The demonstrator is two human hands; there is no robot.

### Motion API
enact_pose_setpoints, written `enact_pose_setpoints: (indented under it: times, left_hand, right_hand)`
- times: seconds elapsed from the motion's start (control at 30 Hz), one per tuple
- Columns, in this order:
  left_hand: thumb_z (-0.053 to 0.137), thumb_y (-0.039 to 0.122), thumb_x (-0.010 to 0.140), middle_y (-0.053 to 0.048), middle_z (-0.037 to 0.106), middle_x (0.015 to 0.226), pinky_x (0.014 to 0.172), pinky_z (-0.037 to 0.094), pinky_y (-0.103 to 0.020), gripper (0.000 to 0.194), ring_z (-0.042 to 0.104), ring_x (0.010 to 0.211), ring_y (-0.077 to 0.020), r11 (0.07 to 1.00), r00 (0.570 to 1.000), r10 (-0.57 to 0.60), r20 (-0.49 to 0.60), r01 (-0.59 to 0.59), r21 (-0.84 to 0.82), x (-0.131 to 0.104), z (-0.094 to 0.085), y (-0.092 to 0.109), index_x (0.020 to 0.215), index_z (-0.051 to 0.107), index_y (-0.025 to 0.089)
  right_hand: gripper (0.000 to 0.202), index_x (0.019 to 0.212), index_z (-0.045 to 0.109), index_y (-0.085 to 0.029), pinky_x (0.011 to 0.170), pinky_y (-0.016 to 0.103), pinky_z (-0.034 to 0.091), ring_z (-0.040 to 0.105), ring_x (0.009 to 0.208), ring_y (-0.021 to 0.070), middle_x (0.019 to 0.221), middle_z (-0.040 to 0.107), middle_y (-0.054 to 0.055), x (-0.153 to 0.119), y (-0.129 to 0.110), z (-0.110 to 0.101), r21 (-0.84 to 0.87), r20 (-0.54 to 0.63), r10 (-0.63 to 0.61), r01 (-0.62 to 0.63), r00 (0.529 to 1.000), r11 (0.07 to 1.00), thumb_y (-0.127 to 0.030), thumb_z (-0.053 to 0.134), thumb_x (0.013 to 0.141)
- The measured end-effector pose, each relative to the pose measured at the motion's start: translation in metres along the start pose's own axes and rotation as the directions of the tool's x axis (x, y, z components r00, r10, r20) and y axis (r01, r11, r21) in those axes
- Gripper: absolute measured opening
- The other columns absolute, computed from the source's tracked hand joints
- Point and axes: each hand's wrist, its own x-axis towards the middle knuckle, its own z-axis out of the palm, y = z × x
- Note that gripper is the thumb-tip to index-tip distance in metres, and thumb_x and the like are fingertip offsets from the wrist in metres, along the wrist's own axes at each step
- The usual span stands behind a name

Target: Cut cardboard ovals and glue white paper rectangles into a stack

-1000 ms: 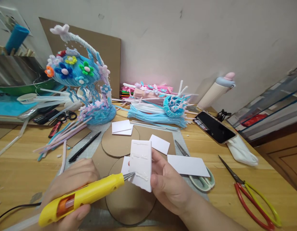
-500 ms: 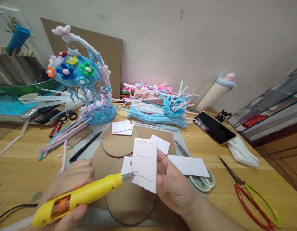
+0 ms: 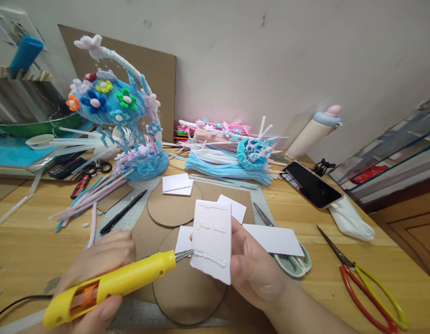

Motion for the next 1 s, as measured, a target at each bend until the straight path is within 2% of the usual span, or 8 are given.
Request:
enact_pose_setpoints:
  times: [0.17,0.4,0.57,0.7,0.87,1.0]
  left_hand:
    - [0.037,0.045,0.086,0.004,0.034,0.055,0.051,0.023,-0.037,0.029,0.036,0.050,-0.0177,1.000,1.000,-0.006,0.024,0.006,-0.022,0.0002,-0.0010,-0.0010,0.065,0.035,0.025]
    - [0.030,0.051,0.089,0.004,0.032,0.055,0.051,0.023,-0.036,0.036,0.036,0.050,-0.0174,0.997,0.999,-0.034,0.034,0.037,-0.073,0.0015,-0.0025,0.0024,0.065,0.033,0.024]
    - [0.030,0.053,0.089,0.003,0.034,0.055,0.052,0.023,-0.037,0.038,0.036,0.051,-0.0183,0.993,0.996,-0.067,0.057,0.072,-0.091,0.0022,-0.0036,0.0037,0.064,0.033,0.024]
    - [0.031,0.054,0.089,0.003,0.033,0.056,0.054,0.022,-0.036,0.039,0.035,0.051,-0.0179,0.992,0.996,-0.069,0.055,0.074,-0.106,0.0030,-0.0034,0.0033,0.065,0.033,0.024]
    - [0.031,0.052,0.090,0.003,0.032,0.058,0.055,0.022,-0.036,0.037,0.035,0.053,-0.0180,0.991,0.998,-0.054,0.042,0.059,-0.120,0.0030,-0.0023,0.0018,0.066,0.033,0.024]
    - [0.032,0.053,0.089,0.003,0.033,0.057,0.055,0.023,-0.036,0.038,0.035,0.052,-0.0181,0.993,0.996,-0.074,0.054,0.078,-0.092,0.0027,-0.0028,0.0018,0.065,0.034,0.024]
  right_hand:
    - [0.059,0.119,0.060,-0.028,0.097,0.038,0.042,0.060,0.110,0.0237,0.116,0.068,0.005,-0.0024,-0.0016,0.0004,0.003,0.019,-0.005,0.005,1.000,1.000,-0.041,0.081,0.066]
    - [0.061,0.117,0.060,-0.027,0.089,0.034,0.046,0.061,0.106,0.0229,0.115,0.068,0.006,-0.0023,-0.0023,0.0019,-0.010,0.026,0.019,-0.018,0.999,1.000,-0.043,0.082,0.063]
    - [0.054,0.116,0.060,-0.026,0.090,0.033,0.046,0.061,0.105,0.0215,0.113,0.068,0.006,-0.0021,-0.0022,0.0014,-0.034,0.029,0.021,-0.020,0.999,0.999,-0.040,0.079,0.068]
    - [0.057,0.117,0.060,-0.026,0.087,0.032,0.047,0.061,0.104,0.0213,0.113,0.068,0.006,-0.0011,-0.0021,0.0005,-0.023,0.044,0.023,-0.022,0.999,1.000,-0.042,0.080,0.067]
    - [0.044,0.117,0.060,-0.027,0.085,0.031,0.048,0.062,0.102,0.0204,0.113,0.068,0.006,0.0001,-0.0037,0.0007,-0.021,0.031,0.049,-0.048,0.998,0.999,-0.032,0.073,0.076]
    - [0.056,0.122,0.058,-0.029,0.087,0.032,0.048,0.062,0.105,0.0206,0.114,0.068,0.005,-0.0006,-0.0064,0.0051,0.018,0.096,0.022,-0.024,0.995,1.000,-0.038,0.078,0.071]
